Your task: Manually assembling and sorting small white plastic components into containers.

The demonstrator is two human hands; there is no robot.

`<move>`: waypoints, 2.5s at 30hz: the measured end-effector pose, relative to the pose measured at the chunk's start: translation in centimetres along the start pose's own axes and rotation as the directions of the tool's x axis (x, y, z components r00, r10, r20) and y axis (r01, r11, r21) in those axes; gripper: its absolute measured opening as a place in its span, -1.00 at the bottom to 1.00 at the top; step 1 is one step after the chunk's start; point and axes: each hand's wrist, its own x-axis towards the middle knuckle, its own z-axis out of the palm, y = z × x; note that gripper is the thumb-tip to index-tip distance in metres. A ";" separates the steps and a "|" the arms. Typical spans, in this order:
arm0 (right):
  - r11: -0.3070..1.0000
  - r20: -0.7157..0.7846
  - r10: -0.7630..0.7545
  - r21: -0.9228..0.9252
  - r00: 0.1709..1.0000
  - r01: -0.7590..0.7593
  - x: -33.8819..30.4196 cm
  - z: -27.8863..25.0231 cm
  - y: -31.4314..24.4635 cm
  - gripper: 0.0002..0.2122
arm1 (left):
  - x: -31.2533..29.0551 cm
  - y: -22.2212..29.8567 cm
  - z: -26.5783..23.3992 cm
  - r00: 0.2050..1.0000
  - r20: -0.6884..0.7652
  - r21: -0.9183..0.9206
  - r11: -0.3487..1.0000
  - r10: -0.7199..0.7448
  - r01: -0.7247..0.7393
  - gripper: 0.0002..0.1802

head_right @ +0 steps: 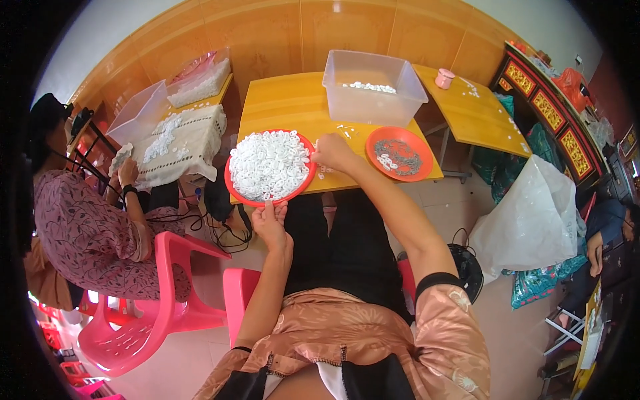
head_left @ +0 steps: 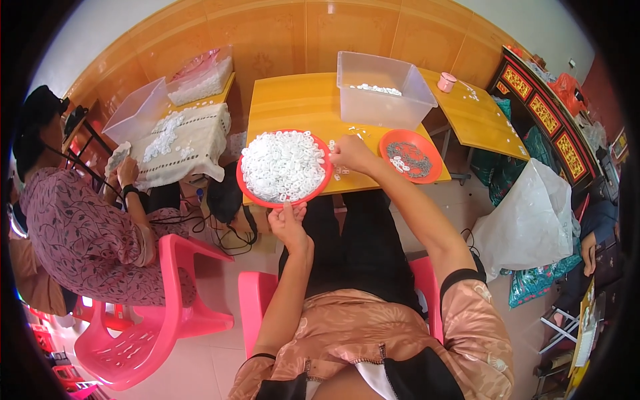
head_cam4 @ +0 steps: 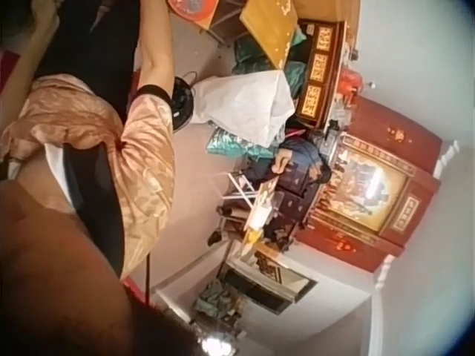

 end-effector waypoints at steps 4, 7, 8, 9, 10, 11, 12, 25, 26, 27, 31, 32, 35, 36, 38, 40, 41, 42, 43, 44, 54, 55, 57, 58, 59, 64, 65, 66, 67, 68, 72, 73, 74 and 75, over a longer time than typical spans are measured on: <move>0.971 -0.120 0.106 0.227 0.987 -0.077 -2.1 0.4 2.7 -0.79 | 0.1 0.2 0.1 1.000 0.012 -0.001 1.000 0.000 0.000 -0.76; 0.966 -0.034 0.227 0.133 0.973 -0.220 -2.9 0.8 3.4 -0.79 | 0.1 0.2 0.0 1.000 0.009 -0.022 1.000 -0.022 0.022 -0.77; 0.966 -0.035 0.228 0.136 0.973 -0.221 -2.9 0.8 3.6 -0.79 | 0.1 0.2 0.1 0.998 -0.014 -0.040 0.998 -0.055 0.054 -0.76; 0.963 -0.059 0.222 0.168 0.973 -0.210 -3.0 0.8 3.9 -0.79 | -0.1 0.2 0.2 0.995 -0.038 -0.059 0.994 -0.090 0.088 -0.75; 0.960 -0.084 0.217 0.200 0.972 -0.197 -3.2 0.8 4.1 -0.78 | -0.3 0.2 0.2 0.995 -0.037 -0.057 0.994 -0.091 0.089 -0.75; 0.959 -0.084 0.220 0.201 0.972 -0.200 -3.3 0.9 4.4 -0.78 | -0.4 0.3 0.2 0.990 -0.012 -0.084 0.987 -0.140 0.139 -0.74; 0.952 -0.108 0.215 0.247 0.971 -0.183 -3.4 0.8 4.3 -0.78 | -0.5 0.3 0.1 0.982 0.012 -0.110 0.976 -0.187 0.187 -0.72; 0.839 -0.059 0.270 0.505 0.961 -0.205 -5.6 -0.1 2.7 -0.78 | -2.5 0.1 1.2 0.837 0.269 0.192 0.878 -0.478 0.439 -0.80; 0.839 -0.056 0.269 0.504 0.961 -0.206 -6.2 -0.4 2.2 -0.78 | -2.7 0.3 1.5 0.837 0.266 0.191 0.877 -0.478 0.441 -0.80; 0.785 0.011 0.266 0.577 0.964 -0.224 -6.7 -0.5 1.6 -0.78 | -2.8 0.4 1.6 0.836 0.295 0.204 0.885 -0.462 0.417 -0.80; 0.560 0.210 0.240 0.768 0.948 -0.311 -9.4 0.1 -0.9 -0.78 | -3.5 1.3 2.4 0.848 0.368 0.265 0.917 -0.382 0.298 -0.72; 0.510 0.287 0.206 0.784 0.935 -0.354 -9.9 0.9 -0.9 -0.79 | -3.6 1.3 2.5 0.846 0.369 0.266 0.916 -0.384 0.299 -0.72; 0.392 0.394 0.092 0.830 0.914 -0.397 -11.5 2.3 -1.8 -0.82 | -3.8 1.3 2.6 0.839 0.437 0.313 0.929 -0.325 0.196 -0.68; 0.391 0.397 0.091 0.829 0.913 -0.399 -11.8 2.5 -1.8 -0.82 | -3.7 1.4 2.4 0.825 0.464 0.353 0.922 -0.323 0.162 -0.69; 0.123 0.439 -0.039 0.893 0.897 -0.432 -12.3 2.9 -1.6 -0.83 | -3.7 1.3 2.3 0.813 0.485 0.391 0.911 -0.323 0.129 -0.70; 0.006 0.459 -0.072 0.888 0.885 -0.460 -12.7 3.4 -1.5 -0.84 | -3.7 1.3 2.3 0.790 0.481 0.363 0.907 -0.380 0.215 -0.74; -0.110 0.471 -0.100 0.870 0.876 -0.481 -12.8 3.7 -1.4 -0.85 | -3.7 1.3 2.3 0.798 0.469 0.363 0.907 -0.377 0.215 -0.74; -0.110 0.481 -0.112 0.864 0.869 -0.492 -13.0 3.3 -1.9 -0.85 | -3.6 1.1 2.4 0.778 0.504 0.373 0.907 -0.375 0.196 -0.74; -0.137 0.486 -0.055 0.862 0.873 -0.488 -13.3 2.4 -2.8 -0.85 | -3.6 1.0 2.3 0.758 0.535 0.383 0.907 -0.373 0.176 -0.75; -0.163 0.490 0.003 0.860 0.872 -0.483 -13.4 2.0 -3.3 -0.85 | -3.7 1.0 2.2 0.769 0.520 0.382 0.907 -0.371 0.178 -0.75; 0.278 0.184 0.318 0.920 0.930 -0.277 -11.9 2.6 -2.7 -0.83 | -3.9 1.0 2.4 0.875 0.410 0.262 0.952 -0.258 0.158 -0.82; 0.283 0.183 0.316 0.918 0.931 -0.276 -11.1 2.5 -2.6 -0.83 | -3.6 0.8 2.2 0.861 0.404 0.300 0.934 -0.308 0.193 -0.82; 0.626 -0.166 0.216 0.780 0.962 -0.006 -9.3 2.5 -2.5 -0.81 | -3.3 0.2 1.5 0.857 0.401 0.335 0.923 -0.324 0.192 -0.82; 0.736 -0.143 0.197 0.676 0.970 -0.050 -8.2 2.0 -2.2 -0.82 | -3.3 0.0 1.4 0.848 0.402 0.374 0.907 -0.345 0.192 -0.83; 0.738 -0.145 0.198 0.673 0.969 -0.050 -7.2 1.7 -2.4 -0.82 | -3.3 -0.2 1.3 0.846 0.405 0.373 0.908 -0.346 0.192 -0.83; 0.899 -0.194 -0.145 0.384 0.970 0.211 -2.9 2.0 -5.8 -0.86 | -3.2 -0.4 1.3 0.833 0.436 0.371 0.912 -0.340 0.178 -0.85; 0.899 -0.194 -0.145 0.384 0.970 0.212 -2.4 2.4 -6.1 -0.86 | -3.2 -0.4 1.3 0.833 0.436 0.371 0.912 -0.339 0.177 -0.85; 0.911 -0.191 -0.277 0.261 0.942 0.320 -2.1 3.0 -6.2 -0.85 | -3.3 -0.3 1.4 0.847 0.427 0.340 0.924 -0.318 0.176 -0.85; 0.894 -0.169 -0.403 0.136 0.900 0.426 -1.8 3.6 -6.1 -0.85 | -3.3 -0.2 1.3 0.860 0.416 0.309 0.935 -0.297 0.174 -0.85; 0.894 -0.168 -0.403 0.136 0.899 0.427 -1.3 3.8 -5.8 -0.85 | -3.2 -0.2 1.2 0.860 0.415 0.308 0.935 -0.297 0.174 -0.85; 0.941 -0.109 -0.315 0.091 0.943 0.325 0.8 3.5 -3.8 -0.89 | -3.0 -0.5 1.1 0.835 0.443 0.322 0.927 -0.327 0.193 -0.85; 0.951 -0.128 -0.276 0.107 0.953 0.290 1.1 3.2 -3.3 -0.91 | -3.0 -0.6 1.2 0.823 0.454 0.331 0.922 -0.341 0.200 -0.85; 0.942 -0.158 -0.291 0.125 0.944 0.312 1.3 3.0 -2.9 -0.92 | -3.1 -0.6 1.2 0.822 0.455 0.329 0.923 -0.341 0.201 -0.85; 0.941 -0.154 -0.294 0.125 0.943 0.313 1.2 2.8 -3.3 -0.92 | -3.1 -0.7 1.1 0.818 0.455 0.330 0.920 -0.351 0.211 -0.85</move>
